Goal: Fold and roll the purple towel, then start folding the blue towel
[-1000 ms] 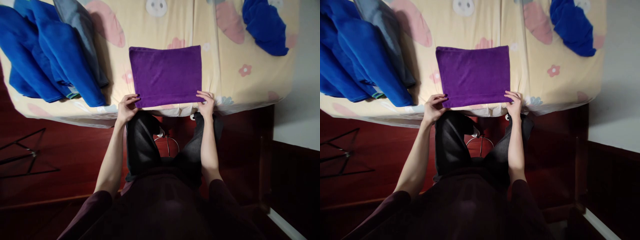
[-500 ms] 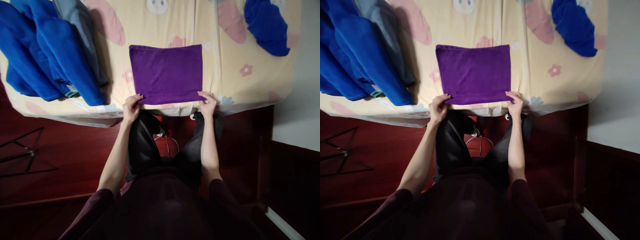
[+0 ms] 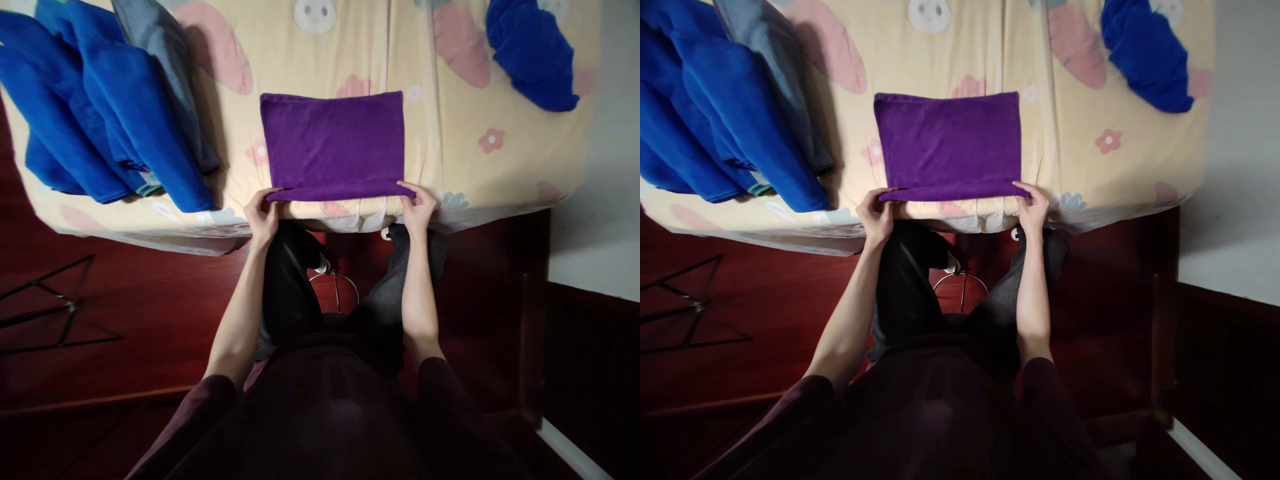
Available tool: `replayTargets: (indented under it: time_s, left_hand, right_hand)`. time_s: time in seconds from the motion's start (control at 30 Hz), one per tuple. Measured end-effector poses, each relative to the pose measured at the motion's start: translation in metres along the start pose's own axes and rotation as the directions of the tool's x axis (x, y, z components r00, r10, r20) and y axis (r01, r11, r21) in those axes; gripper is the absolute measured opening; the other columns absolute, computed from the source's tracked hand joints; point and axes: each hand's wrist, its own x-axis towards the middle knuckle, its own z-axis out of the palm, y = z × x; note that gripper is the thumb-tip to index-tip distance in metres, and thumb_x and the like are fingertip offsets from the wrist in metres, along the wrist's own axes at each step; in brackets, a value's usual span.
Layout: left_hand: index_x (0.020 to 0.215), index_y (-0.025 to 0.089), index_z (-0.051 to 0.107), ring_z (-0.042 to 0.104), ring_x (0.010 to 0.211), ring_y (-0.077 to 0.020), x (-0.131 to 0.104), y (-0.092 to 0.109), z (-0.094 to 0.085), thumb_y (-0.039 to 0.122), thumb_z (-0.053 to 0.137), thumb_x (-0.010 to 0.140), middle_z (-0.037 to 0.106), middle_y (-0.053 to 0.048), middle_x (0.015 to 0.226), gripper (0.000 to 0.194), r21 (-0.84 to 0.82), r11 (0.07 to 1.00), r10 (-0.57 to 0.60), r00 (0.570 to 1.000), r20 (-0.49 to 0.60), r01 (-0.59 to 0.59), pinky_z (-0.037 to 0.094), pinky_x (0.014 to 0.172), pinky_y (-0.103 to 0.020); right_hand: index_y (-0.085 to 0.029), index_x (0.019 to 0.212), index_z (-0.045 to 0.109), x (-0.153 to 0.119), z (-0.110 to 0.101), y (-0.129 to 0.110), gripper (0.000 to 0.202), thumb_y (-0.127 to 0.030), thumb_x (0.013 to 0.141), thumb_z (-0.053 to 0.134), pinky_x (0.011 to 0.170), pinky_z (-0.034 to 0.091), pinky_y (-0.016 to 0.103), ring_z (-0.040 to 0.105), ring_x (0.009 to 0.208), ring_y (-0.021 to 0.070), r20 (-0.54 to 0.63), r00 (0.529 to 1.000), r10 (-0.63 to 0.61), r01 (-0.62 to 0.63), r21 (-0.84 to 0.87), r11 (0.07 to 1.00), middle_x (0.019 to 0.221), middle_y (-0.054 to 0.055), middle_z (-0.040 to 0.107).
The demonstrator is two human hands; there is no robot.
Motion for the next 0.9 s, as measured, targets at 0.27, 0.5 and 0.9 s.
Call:
replayTargets:
  time_s: [0.27,0.5,0.9]
  left_hand:
    - [0.113,0.02,0.069,0.071,0.106,-0.0212,0.001,-0.004,0.005,0.048,0.067,0.1,0.075,-0.009,0.111,0.031,-0.088,0.995,-0.052,0.992,-0.115,0.042,0.059,0.098,-0.034]
    - [0.112,0.019,0.066,0.068,0.099,-0.02,-0.004,-0.006,0.009,0.05,0.06,0.104,0.071,-0.009,0.106,0.033,-0.074,0.997,-0.023,0.991,-0.131,0.013,0.057,0.092,-0.033]
    - [0.114,0.019,0.07,0.068,0.101,-0.0191,-0.013,-0.004,0.005,0.051,0.063,0.104,0.07,-0.008,0.107,0.034,-0.081,0.986,-0.16,0.959,-0.234,0.145,0.058,0.092,-0.032]
  right_hand:
    - [-0.023,0.114,0.077,0.0,0.006,0.004,0.021,-0.035,0.099,0.07,0.114,0.06,0.051,0.077,0.116,0.0263,-0.066,0.996,0.055,-0.047,0.118,0.992,0.116,0.007,0.08]
    - [-0.022,0.113,0.074,-0.002,0.001,0.012,0.03,-0.048,0.1,0.069,0.11,0.061,0.051,0.077,0.112,0.0266,-0.079,0.994,0.079,-0.075,0.049,0.996,0.112,0.008,0.078]
    - [-0.021,0.107,0.071,-0.007,0.001,0.008,0.051,-0.071,0.1,0.062,0.096,0.064,0.045,0.074,0.098,0.0239,-0.038,0.987,0.155,-0.155,0.002,0.988,0.094,0.006,0.071]
